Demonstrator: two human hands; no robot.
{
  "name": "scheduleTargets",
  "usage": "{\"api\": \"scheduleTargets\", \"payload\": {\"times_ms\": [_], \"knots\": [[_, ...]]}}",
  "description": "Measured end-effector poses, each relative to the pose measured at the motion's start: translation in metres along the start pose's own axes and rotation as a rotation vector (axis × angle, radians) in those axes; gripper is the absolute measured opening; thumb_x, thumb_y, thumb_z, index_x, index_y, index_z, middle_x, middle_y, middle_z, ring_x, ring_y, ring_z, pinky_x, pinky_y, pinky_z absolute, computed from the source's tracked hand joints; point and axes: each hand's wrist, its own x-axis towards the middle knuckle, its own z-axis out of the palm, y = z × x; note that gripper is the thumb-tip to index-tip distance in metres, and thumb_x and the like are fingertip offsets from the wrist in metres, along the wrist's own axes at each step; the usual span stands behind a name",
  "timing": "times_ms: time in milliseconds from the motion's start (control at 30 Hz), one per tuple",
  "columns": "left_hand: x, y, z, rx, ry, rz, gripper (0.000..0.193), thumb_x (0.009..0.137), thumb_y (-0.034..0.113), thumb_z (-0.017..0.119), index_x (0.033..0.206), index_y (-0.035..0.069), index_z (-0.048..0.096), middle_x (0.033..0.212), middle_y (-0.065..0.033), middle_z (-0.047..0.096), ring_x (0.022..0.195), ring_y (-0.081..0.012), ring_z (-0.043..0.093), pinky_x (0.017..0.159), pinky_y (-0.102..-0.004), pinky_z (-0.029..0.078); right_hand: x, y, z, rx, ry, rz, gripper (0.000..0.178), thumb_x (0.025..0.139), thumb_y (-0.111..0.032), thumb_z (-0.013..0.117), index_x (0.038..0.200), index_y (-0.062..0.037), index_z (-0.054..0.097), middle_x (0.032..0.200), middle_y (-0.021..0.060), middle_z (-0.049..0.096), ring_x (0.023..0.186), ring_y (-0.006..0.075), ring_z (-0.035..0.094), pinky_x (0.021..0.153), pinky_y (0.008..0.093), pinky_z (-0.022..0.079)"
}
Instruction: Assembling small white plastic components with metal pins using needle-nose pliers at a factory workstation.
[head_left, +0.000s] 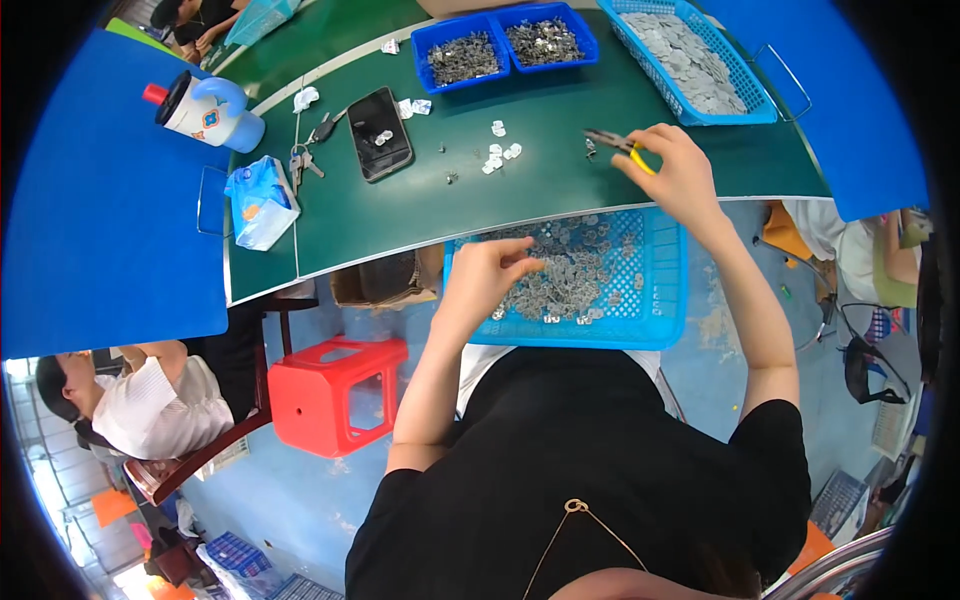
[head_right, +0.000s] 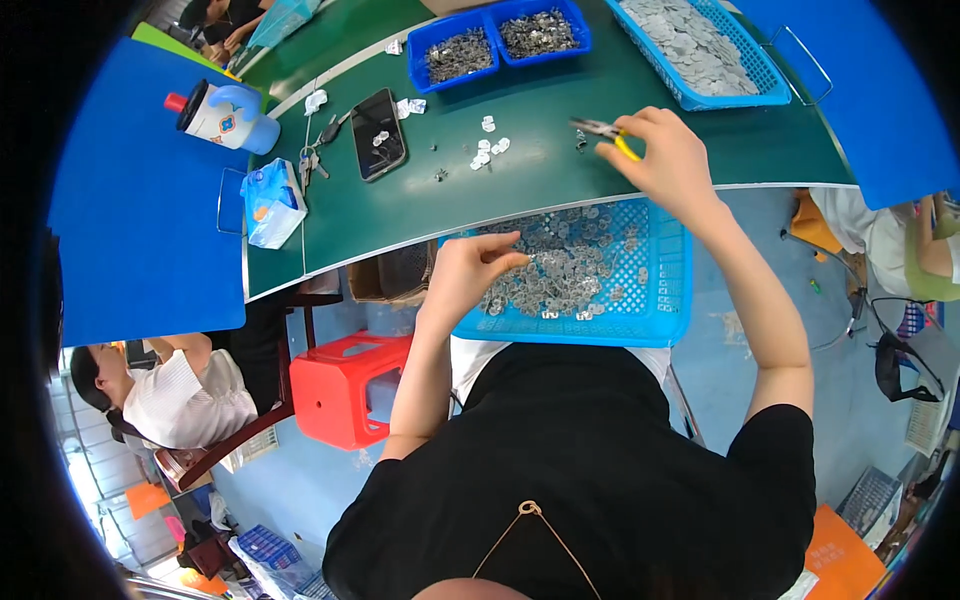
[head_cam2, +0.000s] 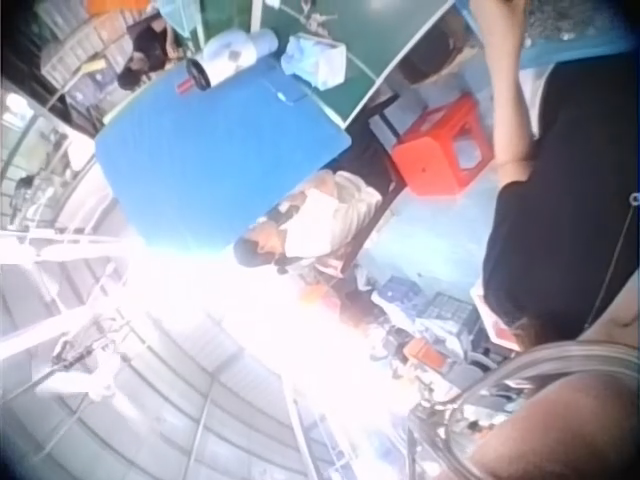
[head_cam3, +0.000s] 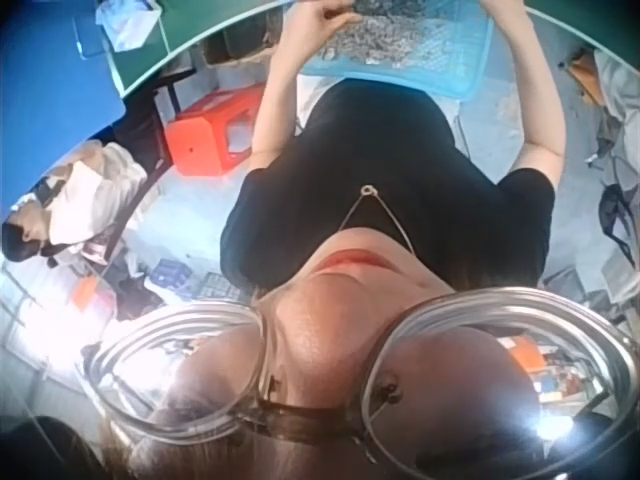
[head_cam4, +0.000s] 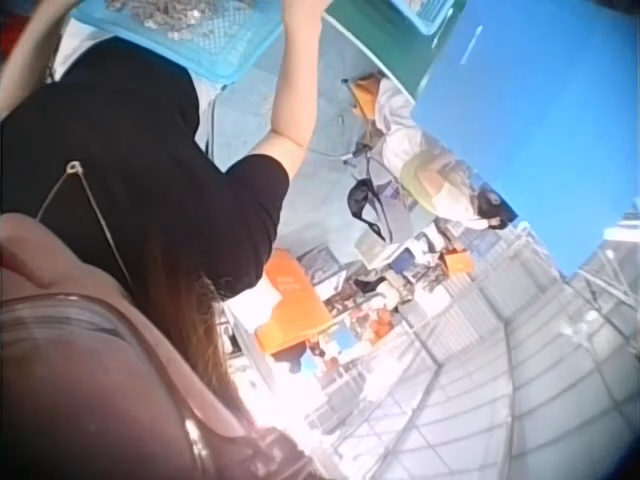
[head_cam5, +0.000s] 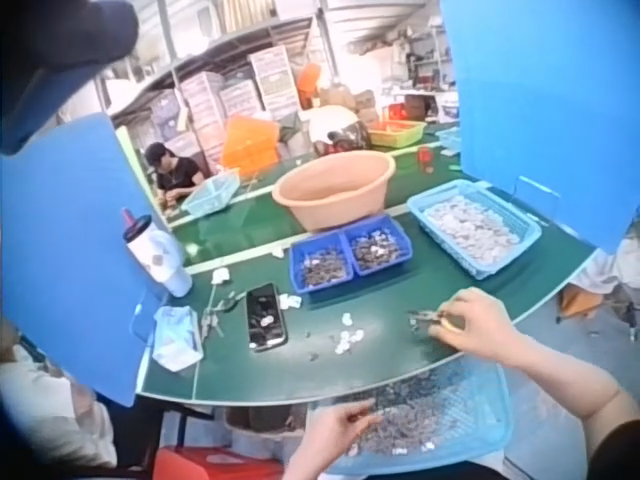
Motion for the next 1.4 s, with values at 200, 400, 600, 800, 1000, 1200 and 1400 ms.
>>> {"api": "scheduleTargets", "payload": {"times_ms": [200,400,600,800,1000,1200,1400], "knots": [[0.051,0.005,-0.016,0.439,0.553,0.248,0.021,0.076,0.020,0.074,0.095,0.012,0.072,0.077,-0.0042,0.065,0.062,-0.0185,0.061,0.059,-0.0301,0.048,0.013,0.048,0.041,-0.236,0.222,0.048,0.036,0.082,-0.032,0.068,0.102,-0.0027,0.066,0.100,0.0092,0.061,0.096,0.0267,0.057,0.083,0.0371,0.045],[0.067,0.003,-0.024,0.630,0.513,0.290,0.019,0.076,0.020,0.072,0.094,0.013,0.072,0.096,-0.0027,0.062,0.088,-0.0202,0.058,0.066,-0.0335,0.049,0.012,0.034,0.036,-0.201,0.340,-0.084,0.030,0.079,-0.024,0.070,0.102,-0.0047,0.066,0.101,0.0088,0.061,0.096,0.0276,0.056,0.085,0.0383,0.042],[0.050,0.000,-0.014,0.597,0.516,0.454,0.023,0.074,0.020,0.073,0.092,0.005,0.069,0.098,-0.0046,0.062,0.091,-0.0236,0.057,0.073,-0.0341,0.049,-0.007,0.006,0.047,0.016,0.240,-0.271,0.027,0.076,-0.015,0.070,0.102,-0.0069,0.066,0.099,0.0068,0.060,0.094,0.0257,0.055,0.083,0.0372,0.040],[0.036,-0.006,-0.010,0.455,0.414,0.534,0.024,0.068,0.016,0.077,0.088,0.006,0.068,0.092,-0.0042,0.065,0.082,-0.0228,0.062,0.070,-0.0326,0.050,-0.014,-0.007,0.061,-0.037,0.156,-0.212,0.036,0.075,-0.016,0.071,0.108,-0.0033,0.063,0.106,0.0083,0.059,0.099,0.0282,0.053,0.086,0.0393,0.042],[0.029,-0.012,-0.012,0.515,0.380,0.675,0.024,0.066,0.013,0.077,0.087,0.007,0.068,0.086,-0.0041,0.067,0.076,-0.0226,0.064,0.065,-0.0324,0.051,-0.030,-0.008,0.062,0.114,0.172,-0.325,0.039,0.070,-0.014,0.075,0.106,-0.0020,0.063,0.109,0.0096,0.060,0.102,0.0293,0.055,0.086,0.0395,0.047],[0.028,-0.009,-0.009,0.096,0.525,0.552,0.013,0.077,0.005,0.071,0.090,0.004,0.068,0.089,-0.0071,0.069,0.074,-0.0175,0.066,0.066,-0.0261,0.051,-0.037,0.003,0.063,0.229,0.154,-0.502,0.032,0.067,-0.007,0.076,0.097,-0.0022,0.065,0.098,0.0090,0.063,0.090,0.0278,0.059,0.074,0.0355,0.050],[0.029,0.004,-0.004,-0.944,0.423,0.085,0.012,0.084,0.005,0.068,0.094,0.001,0.063,0.097,-0.0087,0.067,0.086,-0.0170,0.066,0.076,-0.0263,0.053,-0.037,-0.020,0.055,0.476,0.221,-0.288,0.022,0.073,0.003,0.071,0.095,0.0003,0.067,0.088,0.0102,0.066,0.078,0.0234,0.062,0.069,0.0303,0.050]]}}
